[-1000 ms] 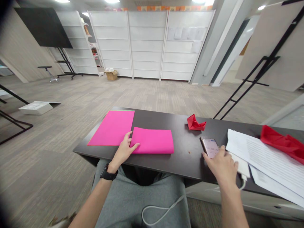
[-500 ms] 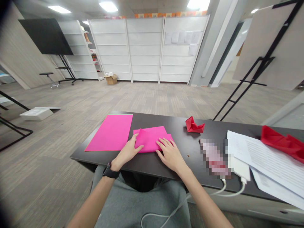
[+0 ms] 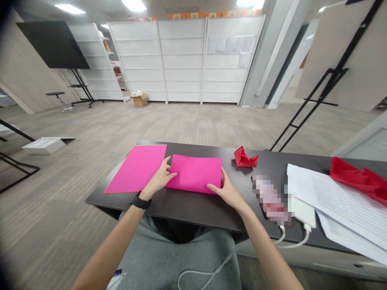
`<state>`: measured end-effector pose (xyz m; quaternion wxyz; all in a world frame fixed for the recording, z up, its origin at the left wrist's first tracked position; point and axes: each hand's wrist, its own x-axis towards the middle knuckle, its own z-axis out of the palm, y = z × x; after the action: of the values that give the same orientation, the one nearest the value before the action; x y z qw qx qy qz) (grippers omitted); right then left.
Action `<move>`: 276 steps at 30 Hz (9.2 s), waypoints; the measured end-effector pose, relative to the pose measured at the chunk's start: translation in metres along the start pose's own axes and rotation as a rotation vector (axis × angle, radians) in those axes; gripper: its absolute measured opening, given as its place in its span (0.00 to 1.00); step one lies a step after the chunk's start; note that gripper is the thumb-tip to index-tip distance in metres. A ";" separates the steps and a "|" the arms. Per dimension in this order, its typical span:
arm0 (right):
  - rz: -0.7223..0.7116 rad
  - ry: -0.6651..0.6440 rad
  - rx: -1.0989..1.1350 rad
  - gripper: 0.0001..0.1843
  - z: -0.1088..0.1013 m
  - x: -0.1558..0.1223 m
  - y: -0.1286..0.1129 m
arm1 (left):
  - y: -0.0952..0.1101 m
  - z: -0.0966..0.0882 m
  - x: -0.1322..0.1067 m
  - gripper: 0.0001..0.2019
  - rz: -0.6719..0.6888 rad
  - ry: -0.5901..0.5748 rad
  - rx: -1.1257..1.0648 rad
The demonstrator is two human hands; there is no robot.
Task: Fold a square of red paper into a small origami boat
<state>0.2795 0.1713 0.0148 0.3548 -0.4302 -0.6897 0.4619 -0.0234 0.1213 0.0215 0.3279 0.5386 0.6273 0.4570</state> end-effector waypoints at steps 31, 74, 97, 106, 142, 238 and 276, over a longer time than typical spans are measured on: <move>-0.265 0.218 -0.971 0.22 0.009 -0.044 0.011 | 0.005 0.015 -0.071 0.15 0.322 -0.009 0.554; -0.156 0.170 -0.861 0.29 0.013 -0.045 0.006 | -0.006 0.020 -0.067 0.18 0.360 0.050 0.727; 0.038 0.154 0.069 0.41 0.003 -0.041 0.017 | -0.002 0.011 -0.060 0.12 0.052 0.139 -0.181; 0.120 0.249 0.077 0.54 0.005 -0.031 0.021 | -0.002 0.012 -0.054 0.33 -0.085 0.111 -0.392; -0.026 0.229 0.254 0.42 0.004 -0.016 -0.020 | 0.011 -0.006 -0.045 0.18 0.029 0.044 -0.214; -0.237 0.029 -0.854 0.05 0.015 -0.053 -0.013 | -0.003 0.025 -0.088 0.13 0.333 0.110 0.645; -0.233 0.009 -1.060 0.26 0.000 -0.054 0.006 | 0.014 0.027 -0.097 0.16 0.785 -0.300 0.825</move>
<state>0.3020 0.1227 0.0041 0.1410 -0.4728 -0.8698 0.0063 0.0260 0.0322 0.0167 -0.0174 0.8724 0.4536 0.1814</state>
